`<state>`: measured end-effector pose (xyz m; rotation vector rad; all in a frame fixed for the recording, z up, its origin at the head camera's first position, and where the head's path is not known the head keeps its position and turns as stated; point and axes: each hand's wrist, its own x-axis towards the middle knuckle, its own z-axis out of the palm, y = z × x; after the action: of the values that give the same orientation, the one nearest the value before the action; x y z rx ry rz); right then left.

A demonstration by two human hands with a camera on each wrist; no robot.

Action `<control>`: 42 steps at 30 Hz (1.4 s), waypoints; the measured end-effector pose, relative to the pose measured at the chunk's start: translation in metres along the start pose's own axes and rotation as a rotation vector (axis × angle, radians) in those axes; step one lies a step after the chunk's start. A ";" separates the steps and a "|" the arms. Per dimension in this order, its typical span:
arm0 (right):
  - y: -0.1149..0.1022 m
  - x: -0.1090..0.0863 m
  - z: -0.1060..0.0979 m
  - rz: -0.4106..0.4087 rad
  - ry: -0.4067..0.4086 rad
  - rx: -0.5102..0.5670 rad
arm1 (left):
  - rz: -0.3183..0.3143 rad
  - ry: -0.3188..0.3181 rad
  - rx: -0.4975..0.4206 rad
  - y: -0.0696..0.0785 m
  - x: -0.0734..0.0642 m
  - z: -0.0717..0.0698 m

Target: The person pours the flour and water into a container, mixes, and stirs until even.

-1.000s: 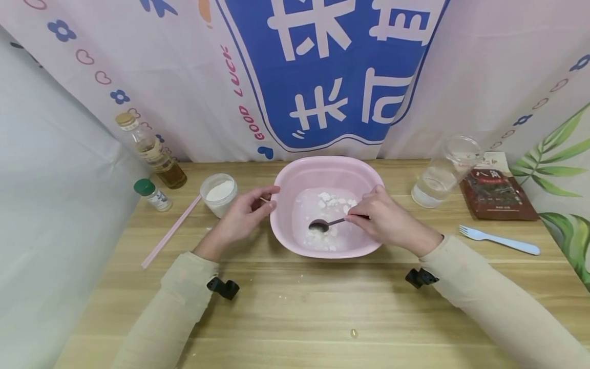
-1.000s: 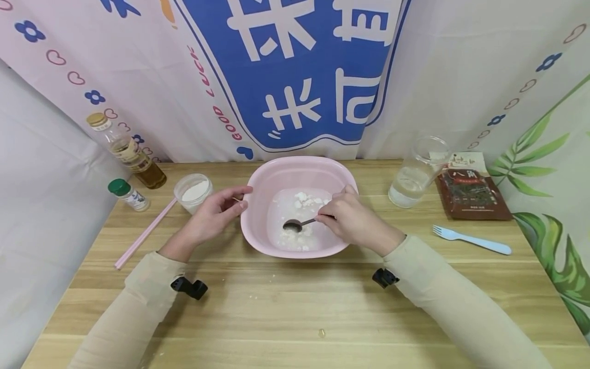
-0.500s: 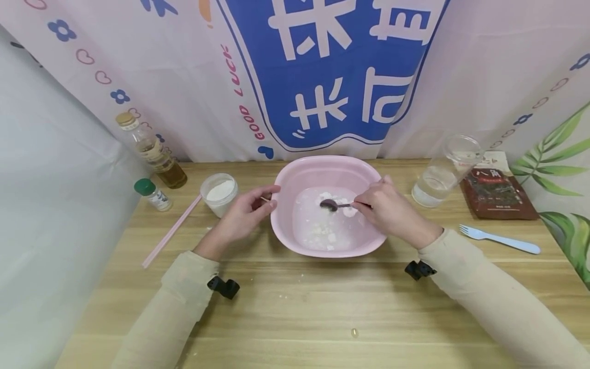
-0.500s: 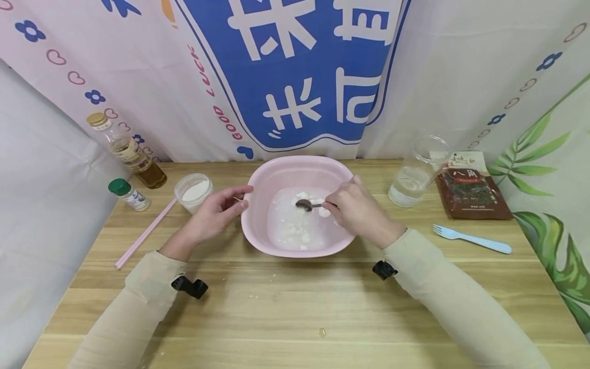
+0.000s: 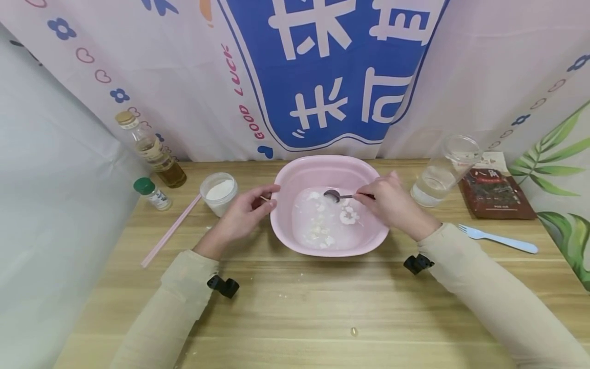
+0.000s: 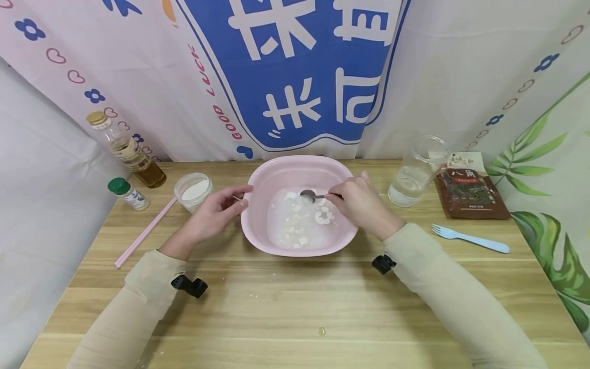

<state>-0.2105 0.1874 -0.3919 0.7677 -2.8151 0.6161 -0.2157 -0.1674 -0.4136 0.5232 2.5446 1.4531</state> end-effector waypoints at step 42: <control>-0.026 -0.011 0.003 -0.100 -0.048 0.069 | 0.000 -0.002 -0.003 -0.003 0.000 -0.001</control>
<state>-0.1884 0.1710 -0.3883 0.9424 -2.7906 0.6897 -0.2162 -0.1698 -0.4163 0.5244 2.5407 1.4554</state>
